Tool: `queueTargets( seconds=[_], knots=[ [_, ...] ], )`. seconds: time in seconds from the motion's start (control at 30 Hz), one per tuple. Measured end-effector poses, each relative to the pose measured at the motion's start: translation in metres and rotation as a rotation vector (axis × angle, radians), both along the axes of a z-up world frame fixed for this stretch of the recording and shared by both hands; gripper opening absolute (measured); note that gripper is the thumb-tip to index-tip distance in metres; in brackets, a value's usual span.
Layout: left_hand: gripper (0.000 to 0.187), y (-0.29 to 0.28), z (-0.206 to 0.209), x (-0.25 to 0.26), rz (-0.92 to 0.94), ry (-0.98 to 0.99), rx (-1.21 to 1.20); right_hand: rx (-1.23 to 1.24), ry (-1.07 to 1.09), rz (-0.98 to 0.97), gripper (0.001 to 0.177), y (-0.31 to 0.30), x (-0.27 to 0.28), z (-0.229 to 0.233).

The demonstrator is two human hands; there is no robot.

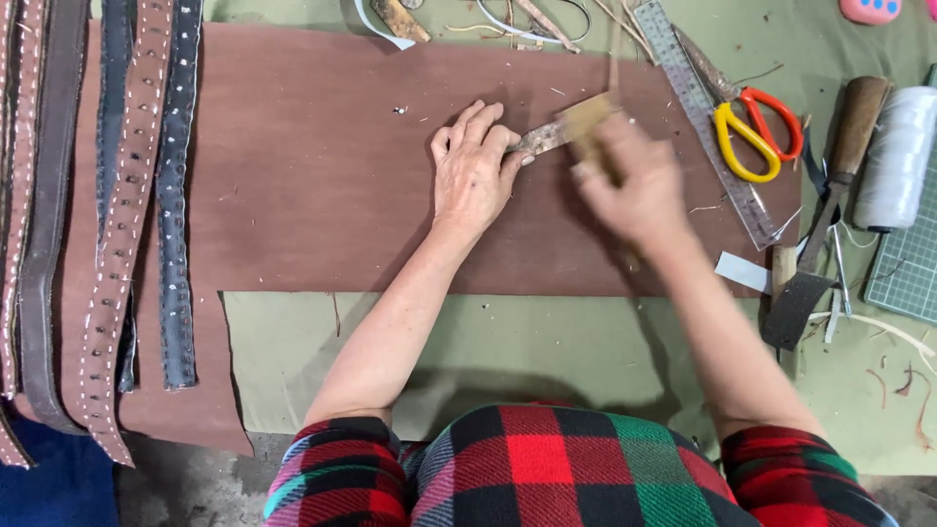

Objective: Sanding the edges of a small leather component to smooth them before assembly.

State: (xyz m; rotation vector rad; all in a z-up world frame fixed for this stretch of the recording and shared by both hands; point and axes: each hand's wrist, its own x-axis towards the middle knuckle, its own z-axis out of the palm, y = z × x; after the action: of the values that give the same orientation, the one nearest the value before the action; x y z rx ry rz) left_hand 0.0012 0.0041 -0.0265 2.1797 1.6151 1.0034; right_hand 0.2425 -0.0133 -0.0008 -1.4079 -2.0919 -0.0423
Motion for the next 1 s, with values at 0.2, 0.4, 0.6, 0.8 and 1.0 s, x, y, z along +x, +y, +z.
queueTargets(
  seconds=[0.2, 0.4, 0.6, 0.8, 1.0],
  knots=[
    [0.023, 0.0, 0.0, 0.0, -0.012, 0.008, 0.007, 0.074, -0.179, 0.029, 0.057, 0.001, 0.0, -0.021],
    [0.023, 0.002, 0.001, -0.001, 0.007, 0.005, 0.016, -0.034, -0.057, -0.095, 0.052, 0.006, 0.02, -0.001],
    [0.025, -0.001, 0.003, -0.002, -0.015, 0.022, 0.012, 0.014, -0.045, 0.091, 0.05, -0.019, -0.043, 0.005],
    [0.023, -0.003, 0.002, 0.0, -0.002, 0.005, 0.012, -0.16, -0.056, -0.189, 0.051, 0.004, 0.028, -0.006],
    [0.027, 0.001, 0.001, -0.002, -0.005, 0.052, 0.011, -0.097, 0.031, -0.003, 0.057, -0.019, -0.047, -0.005]
  ],
)
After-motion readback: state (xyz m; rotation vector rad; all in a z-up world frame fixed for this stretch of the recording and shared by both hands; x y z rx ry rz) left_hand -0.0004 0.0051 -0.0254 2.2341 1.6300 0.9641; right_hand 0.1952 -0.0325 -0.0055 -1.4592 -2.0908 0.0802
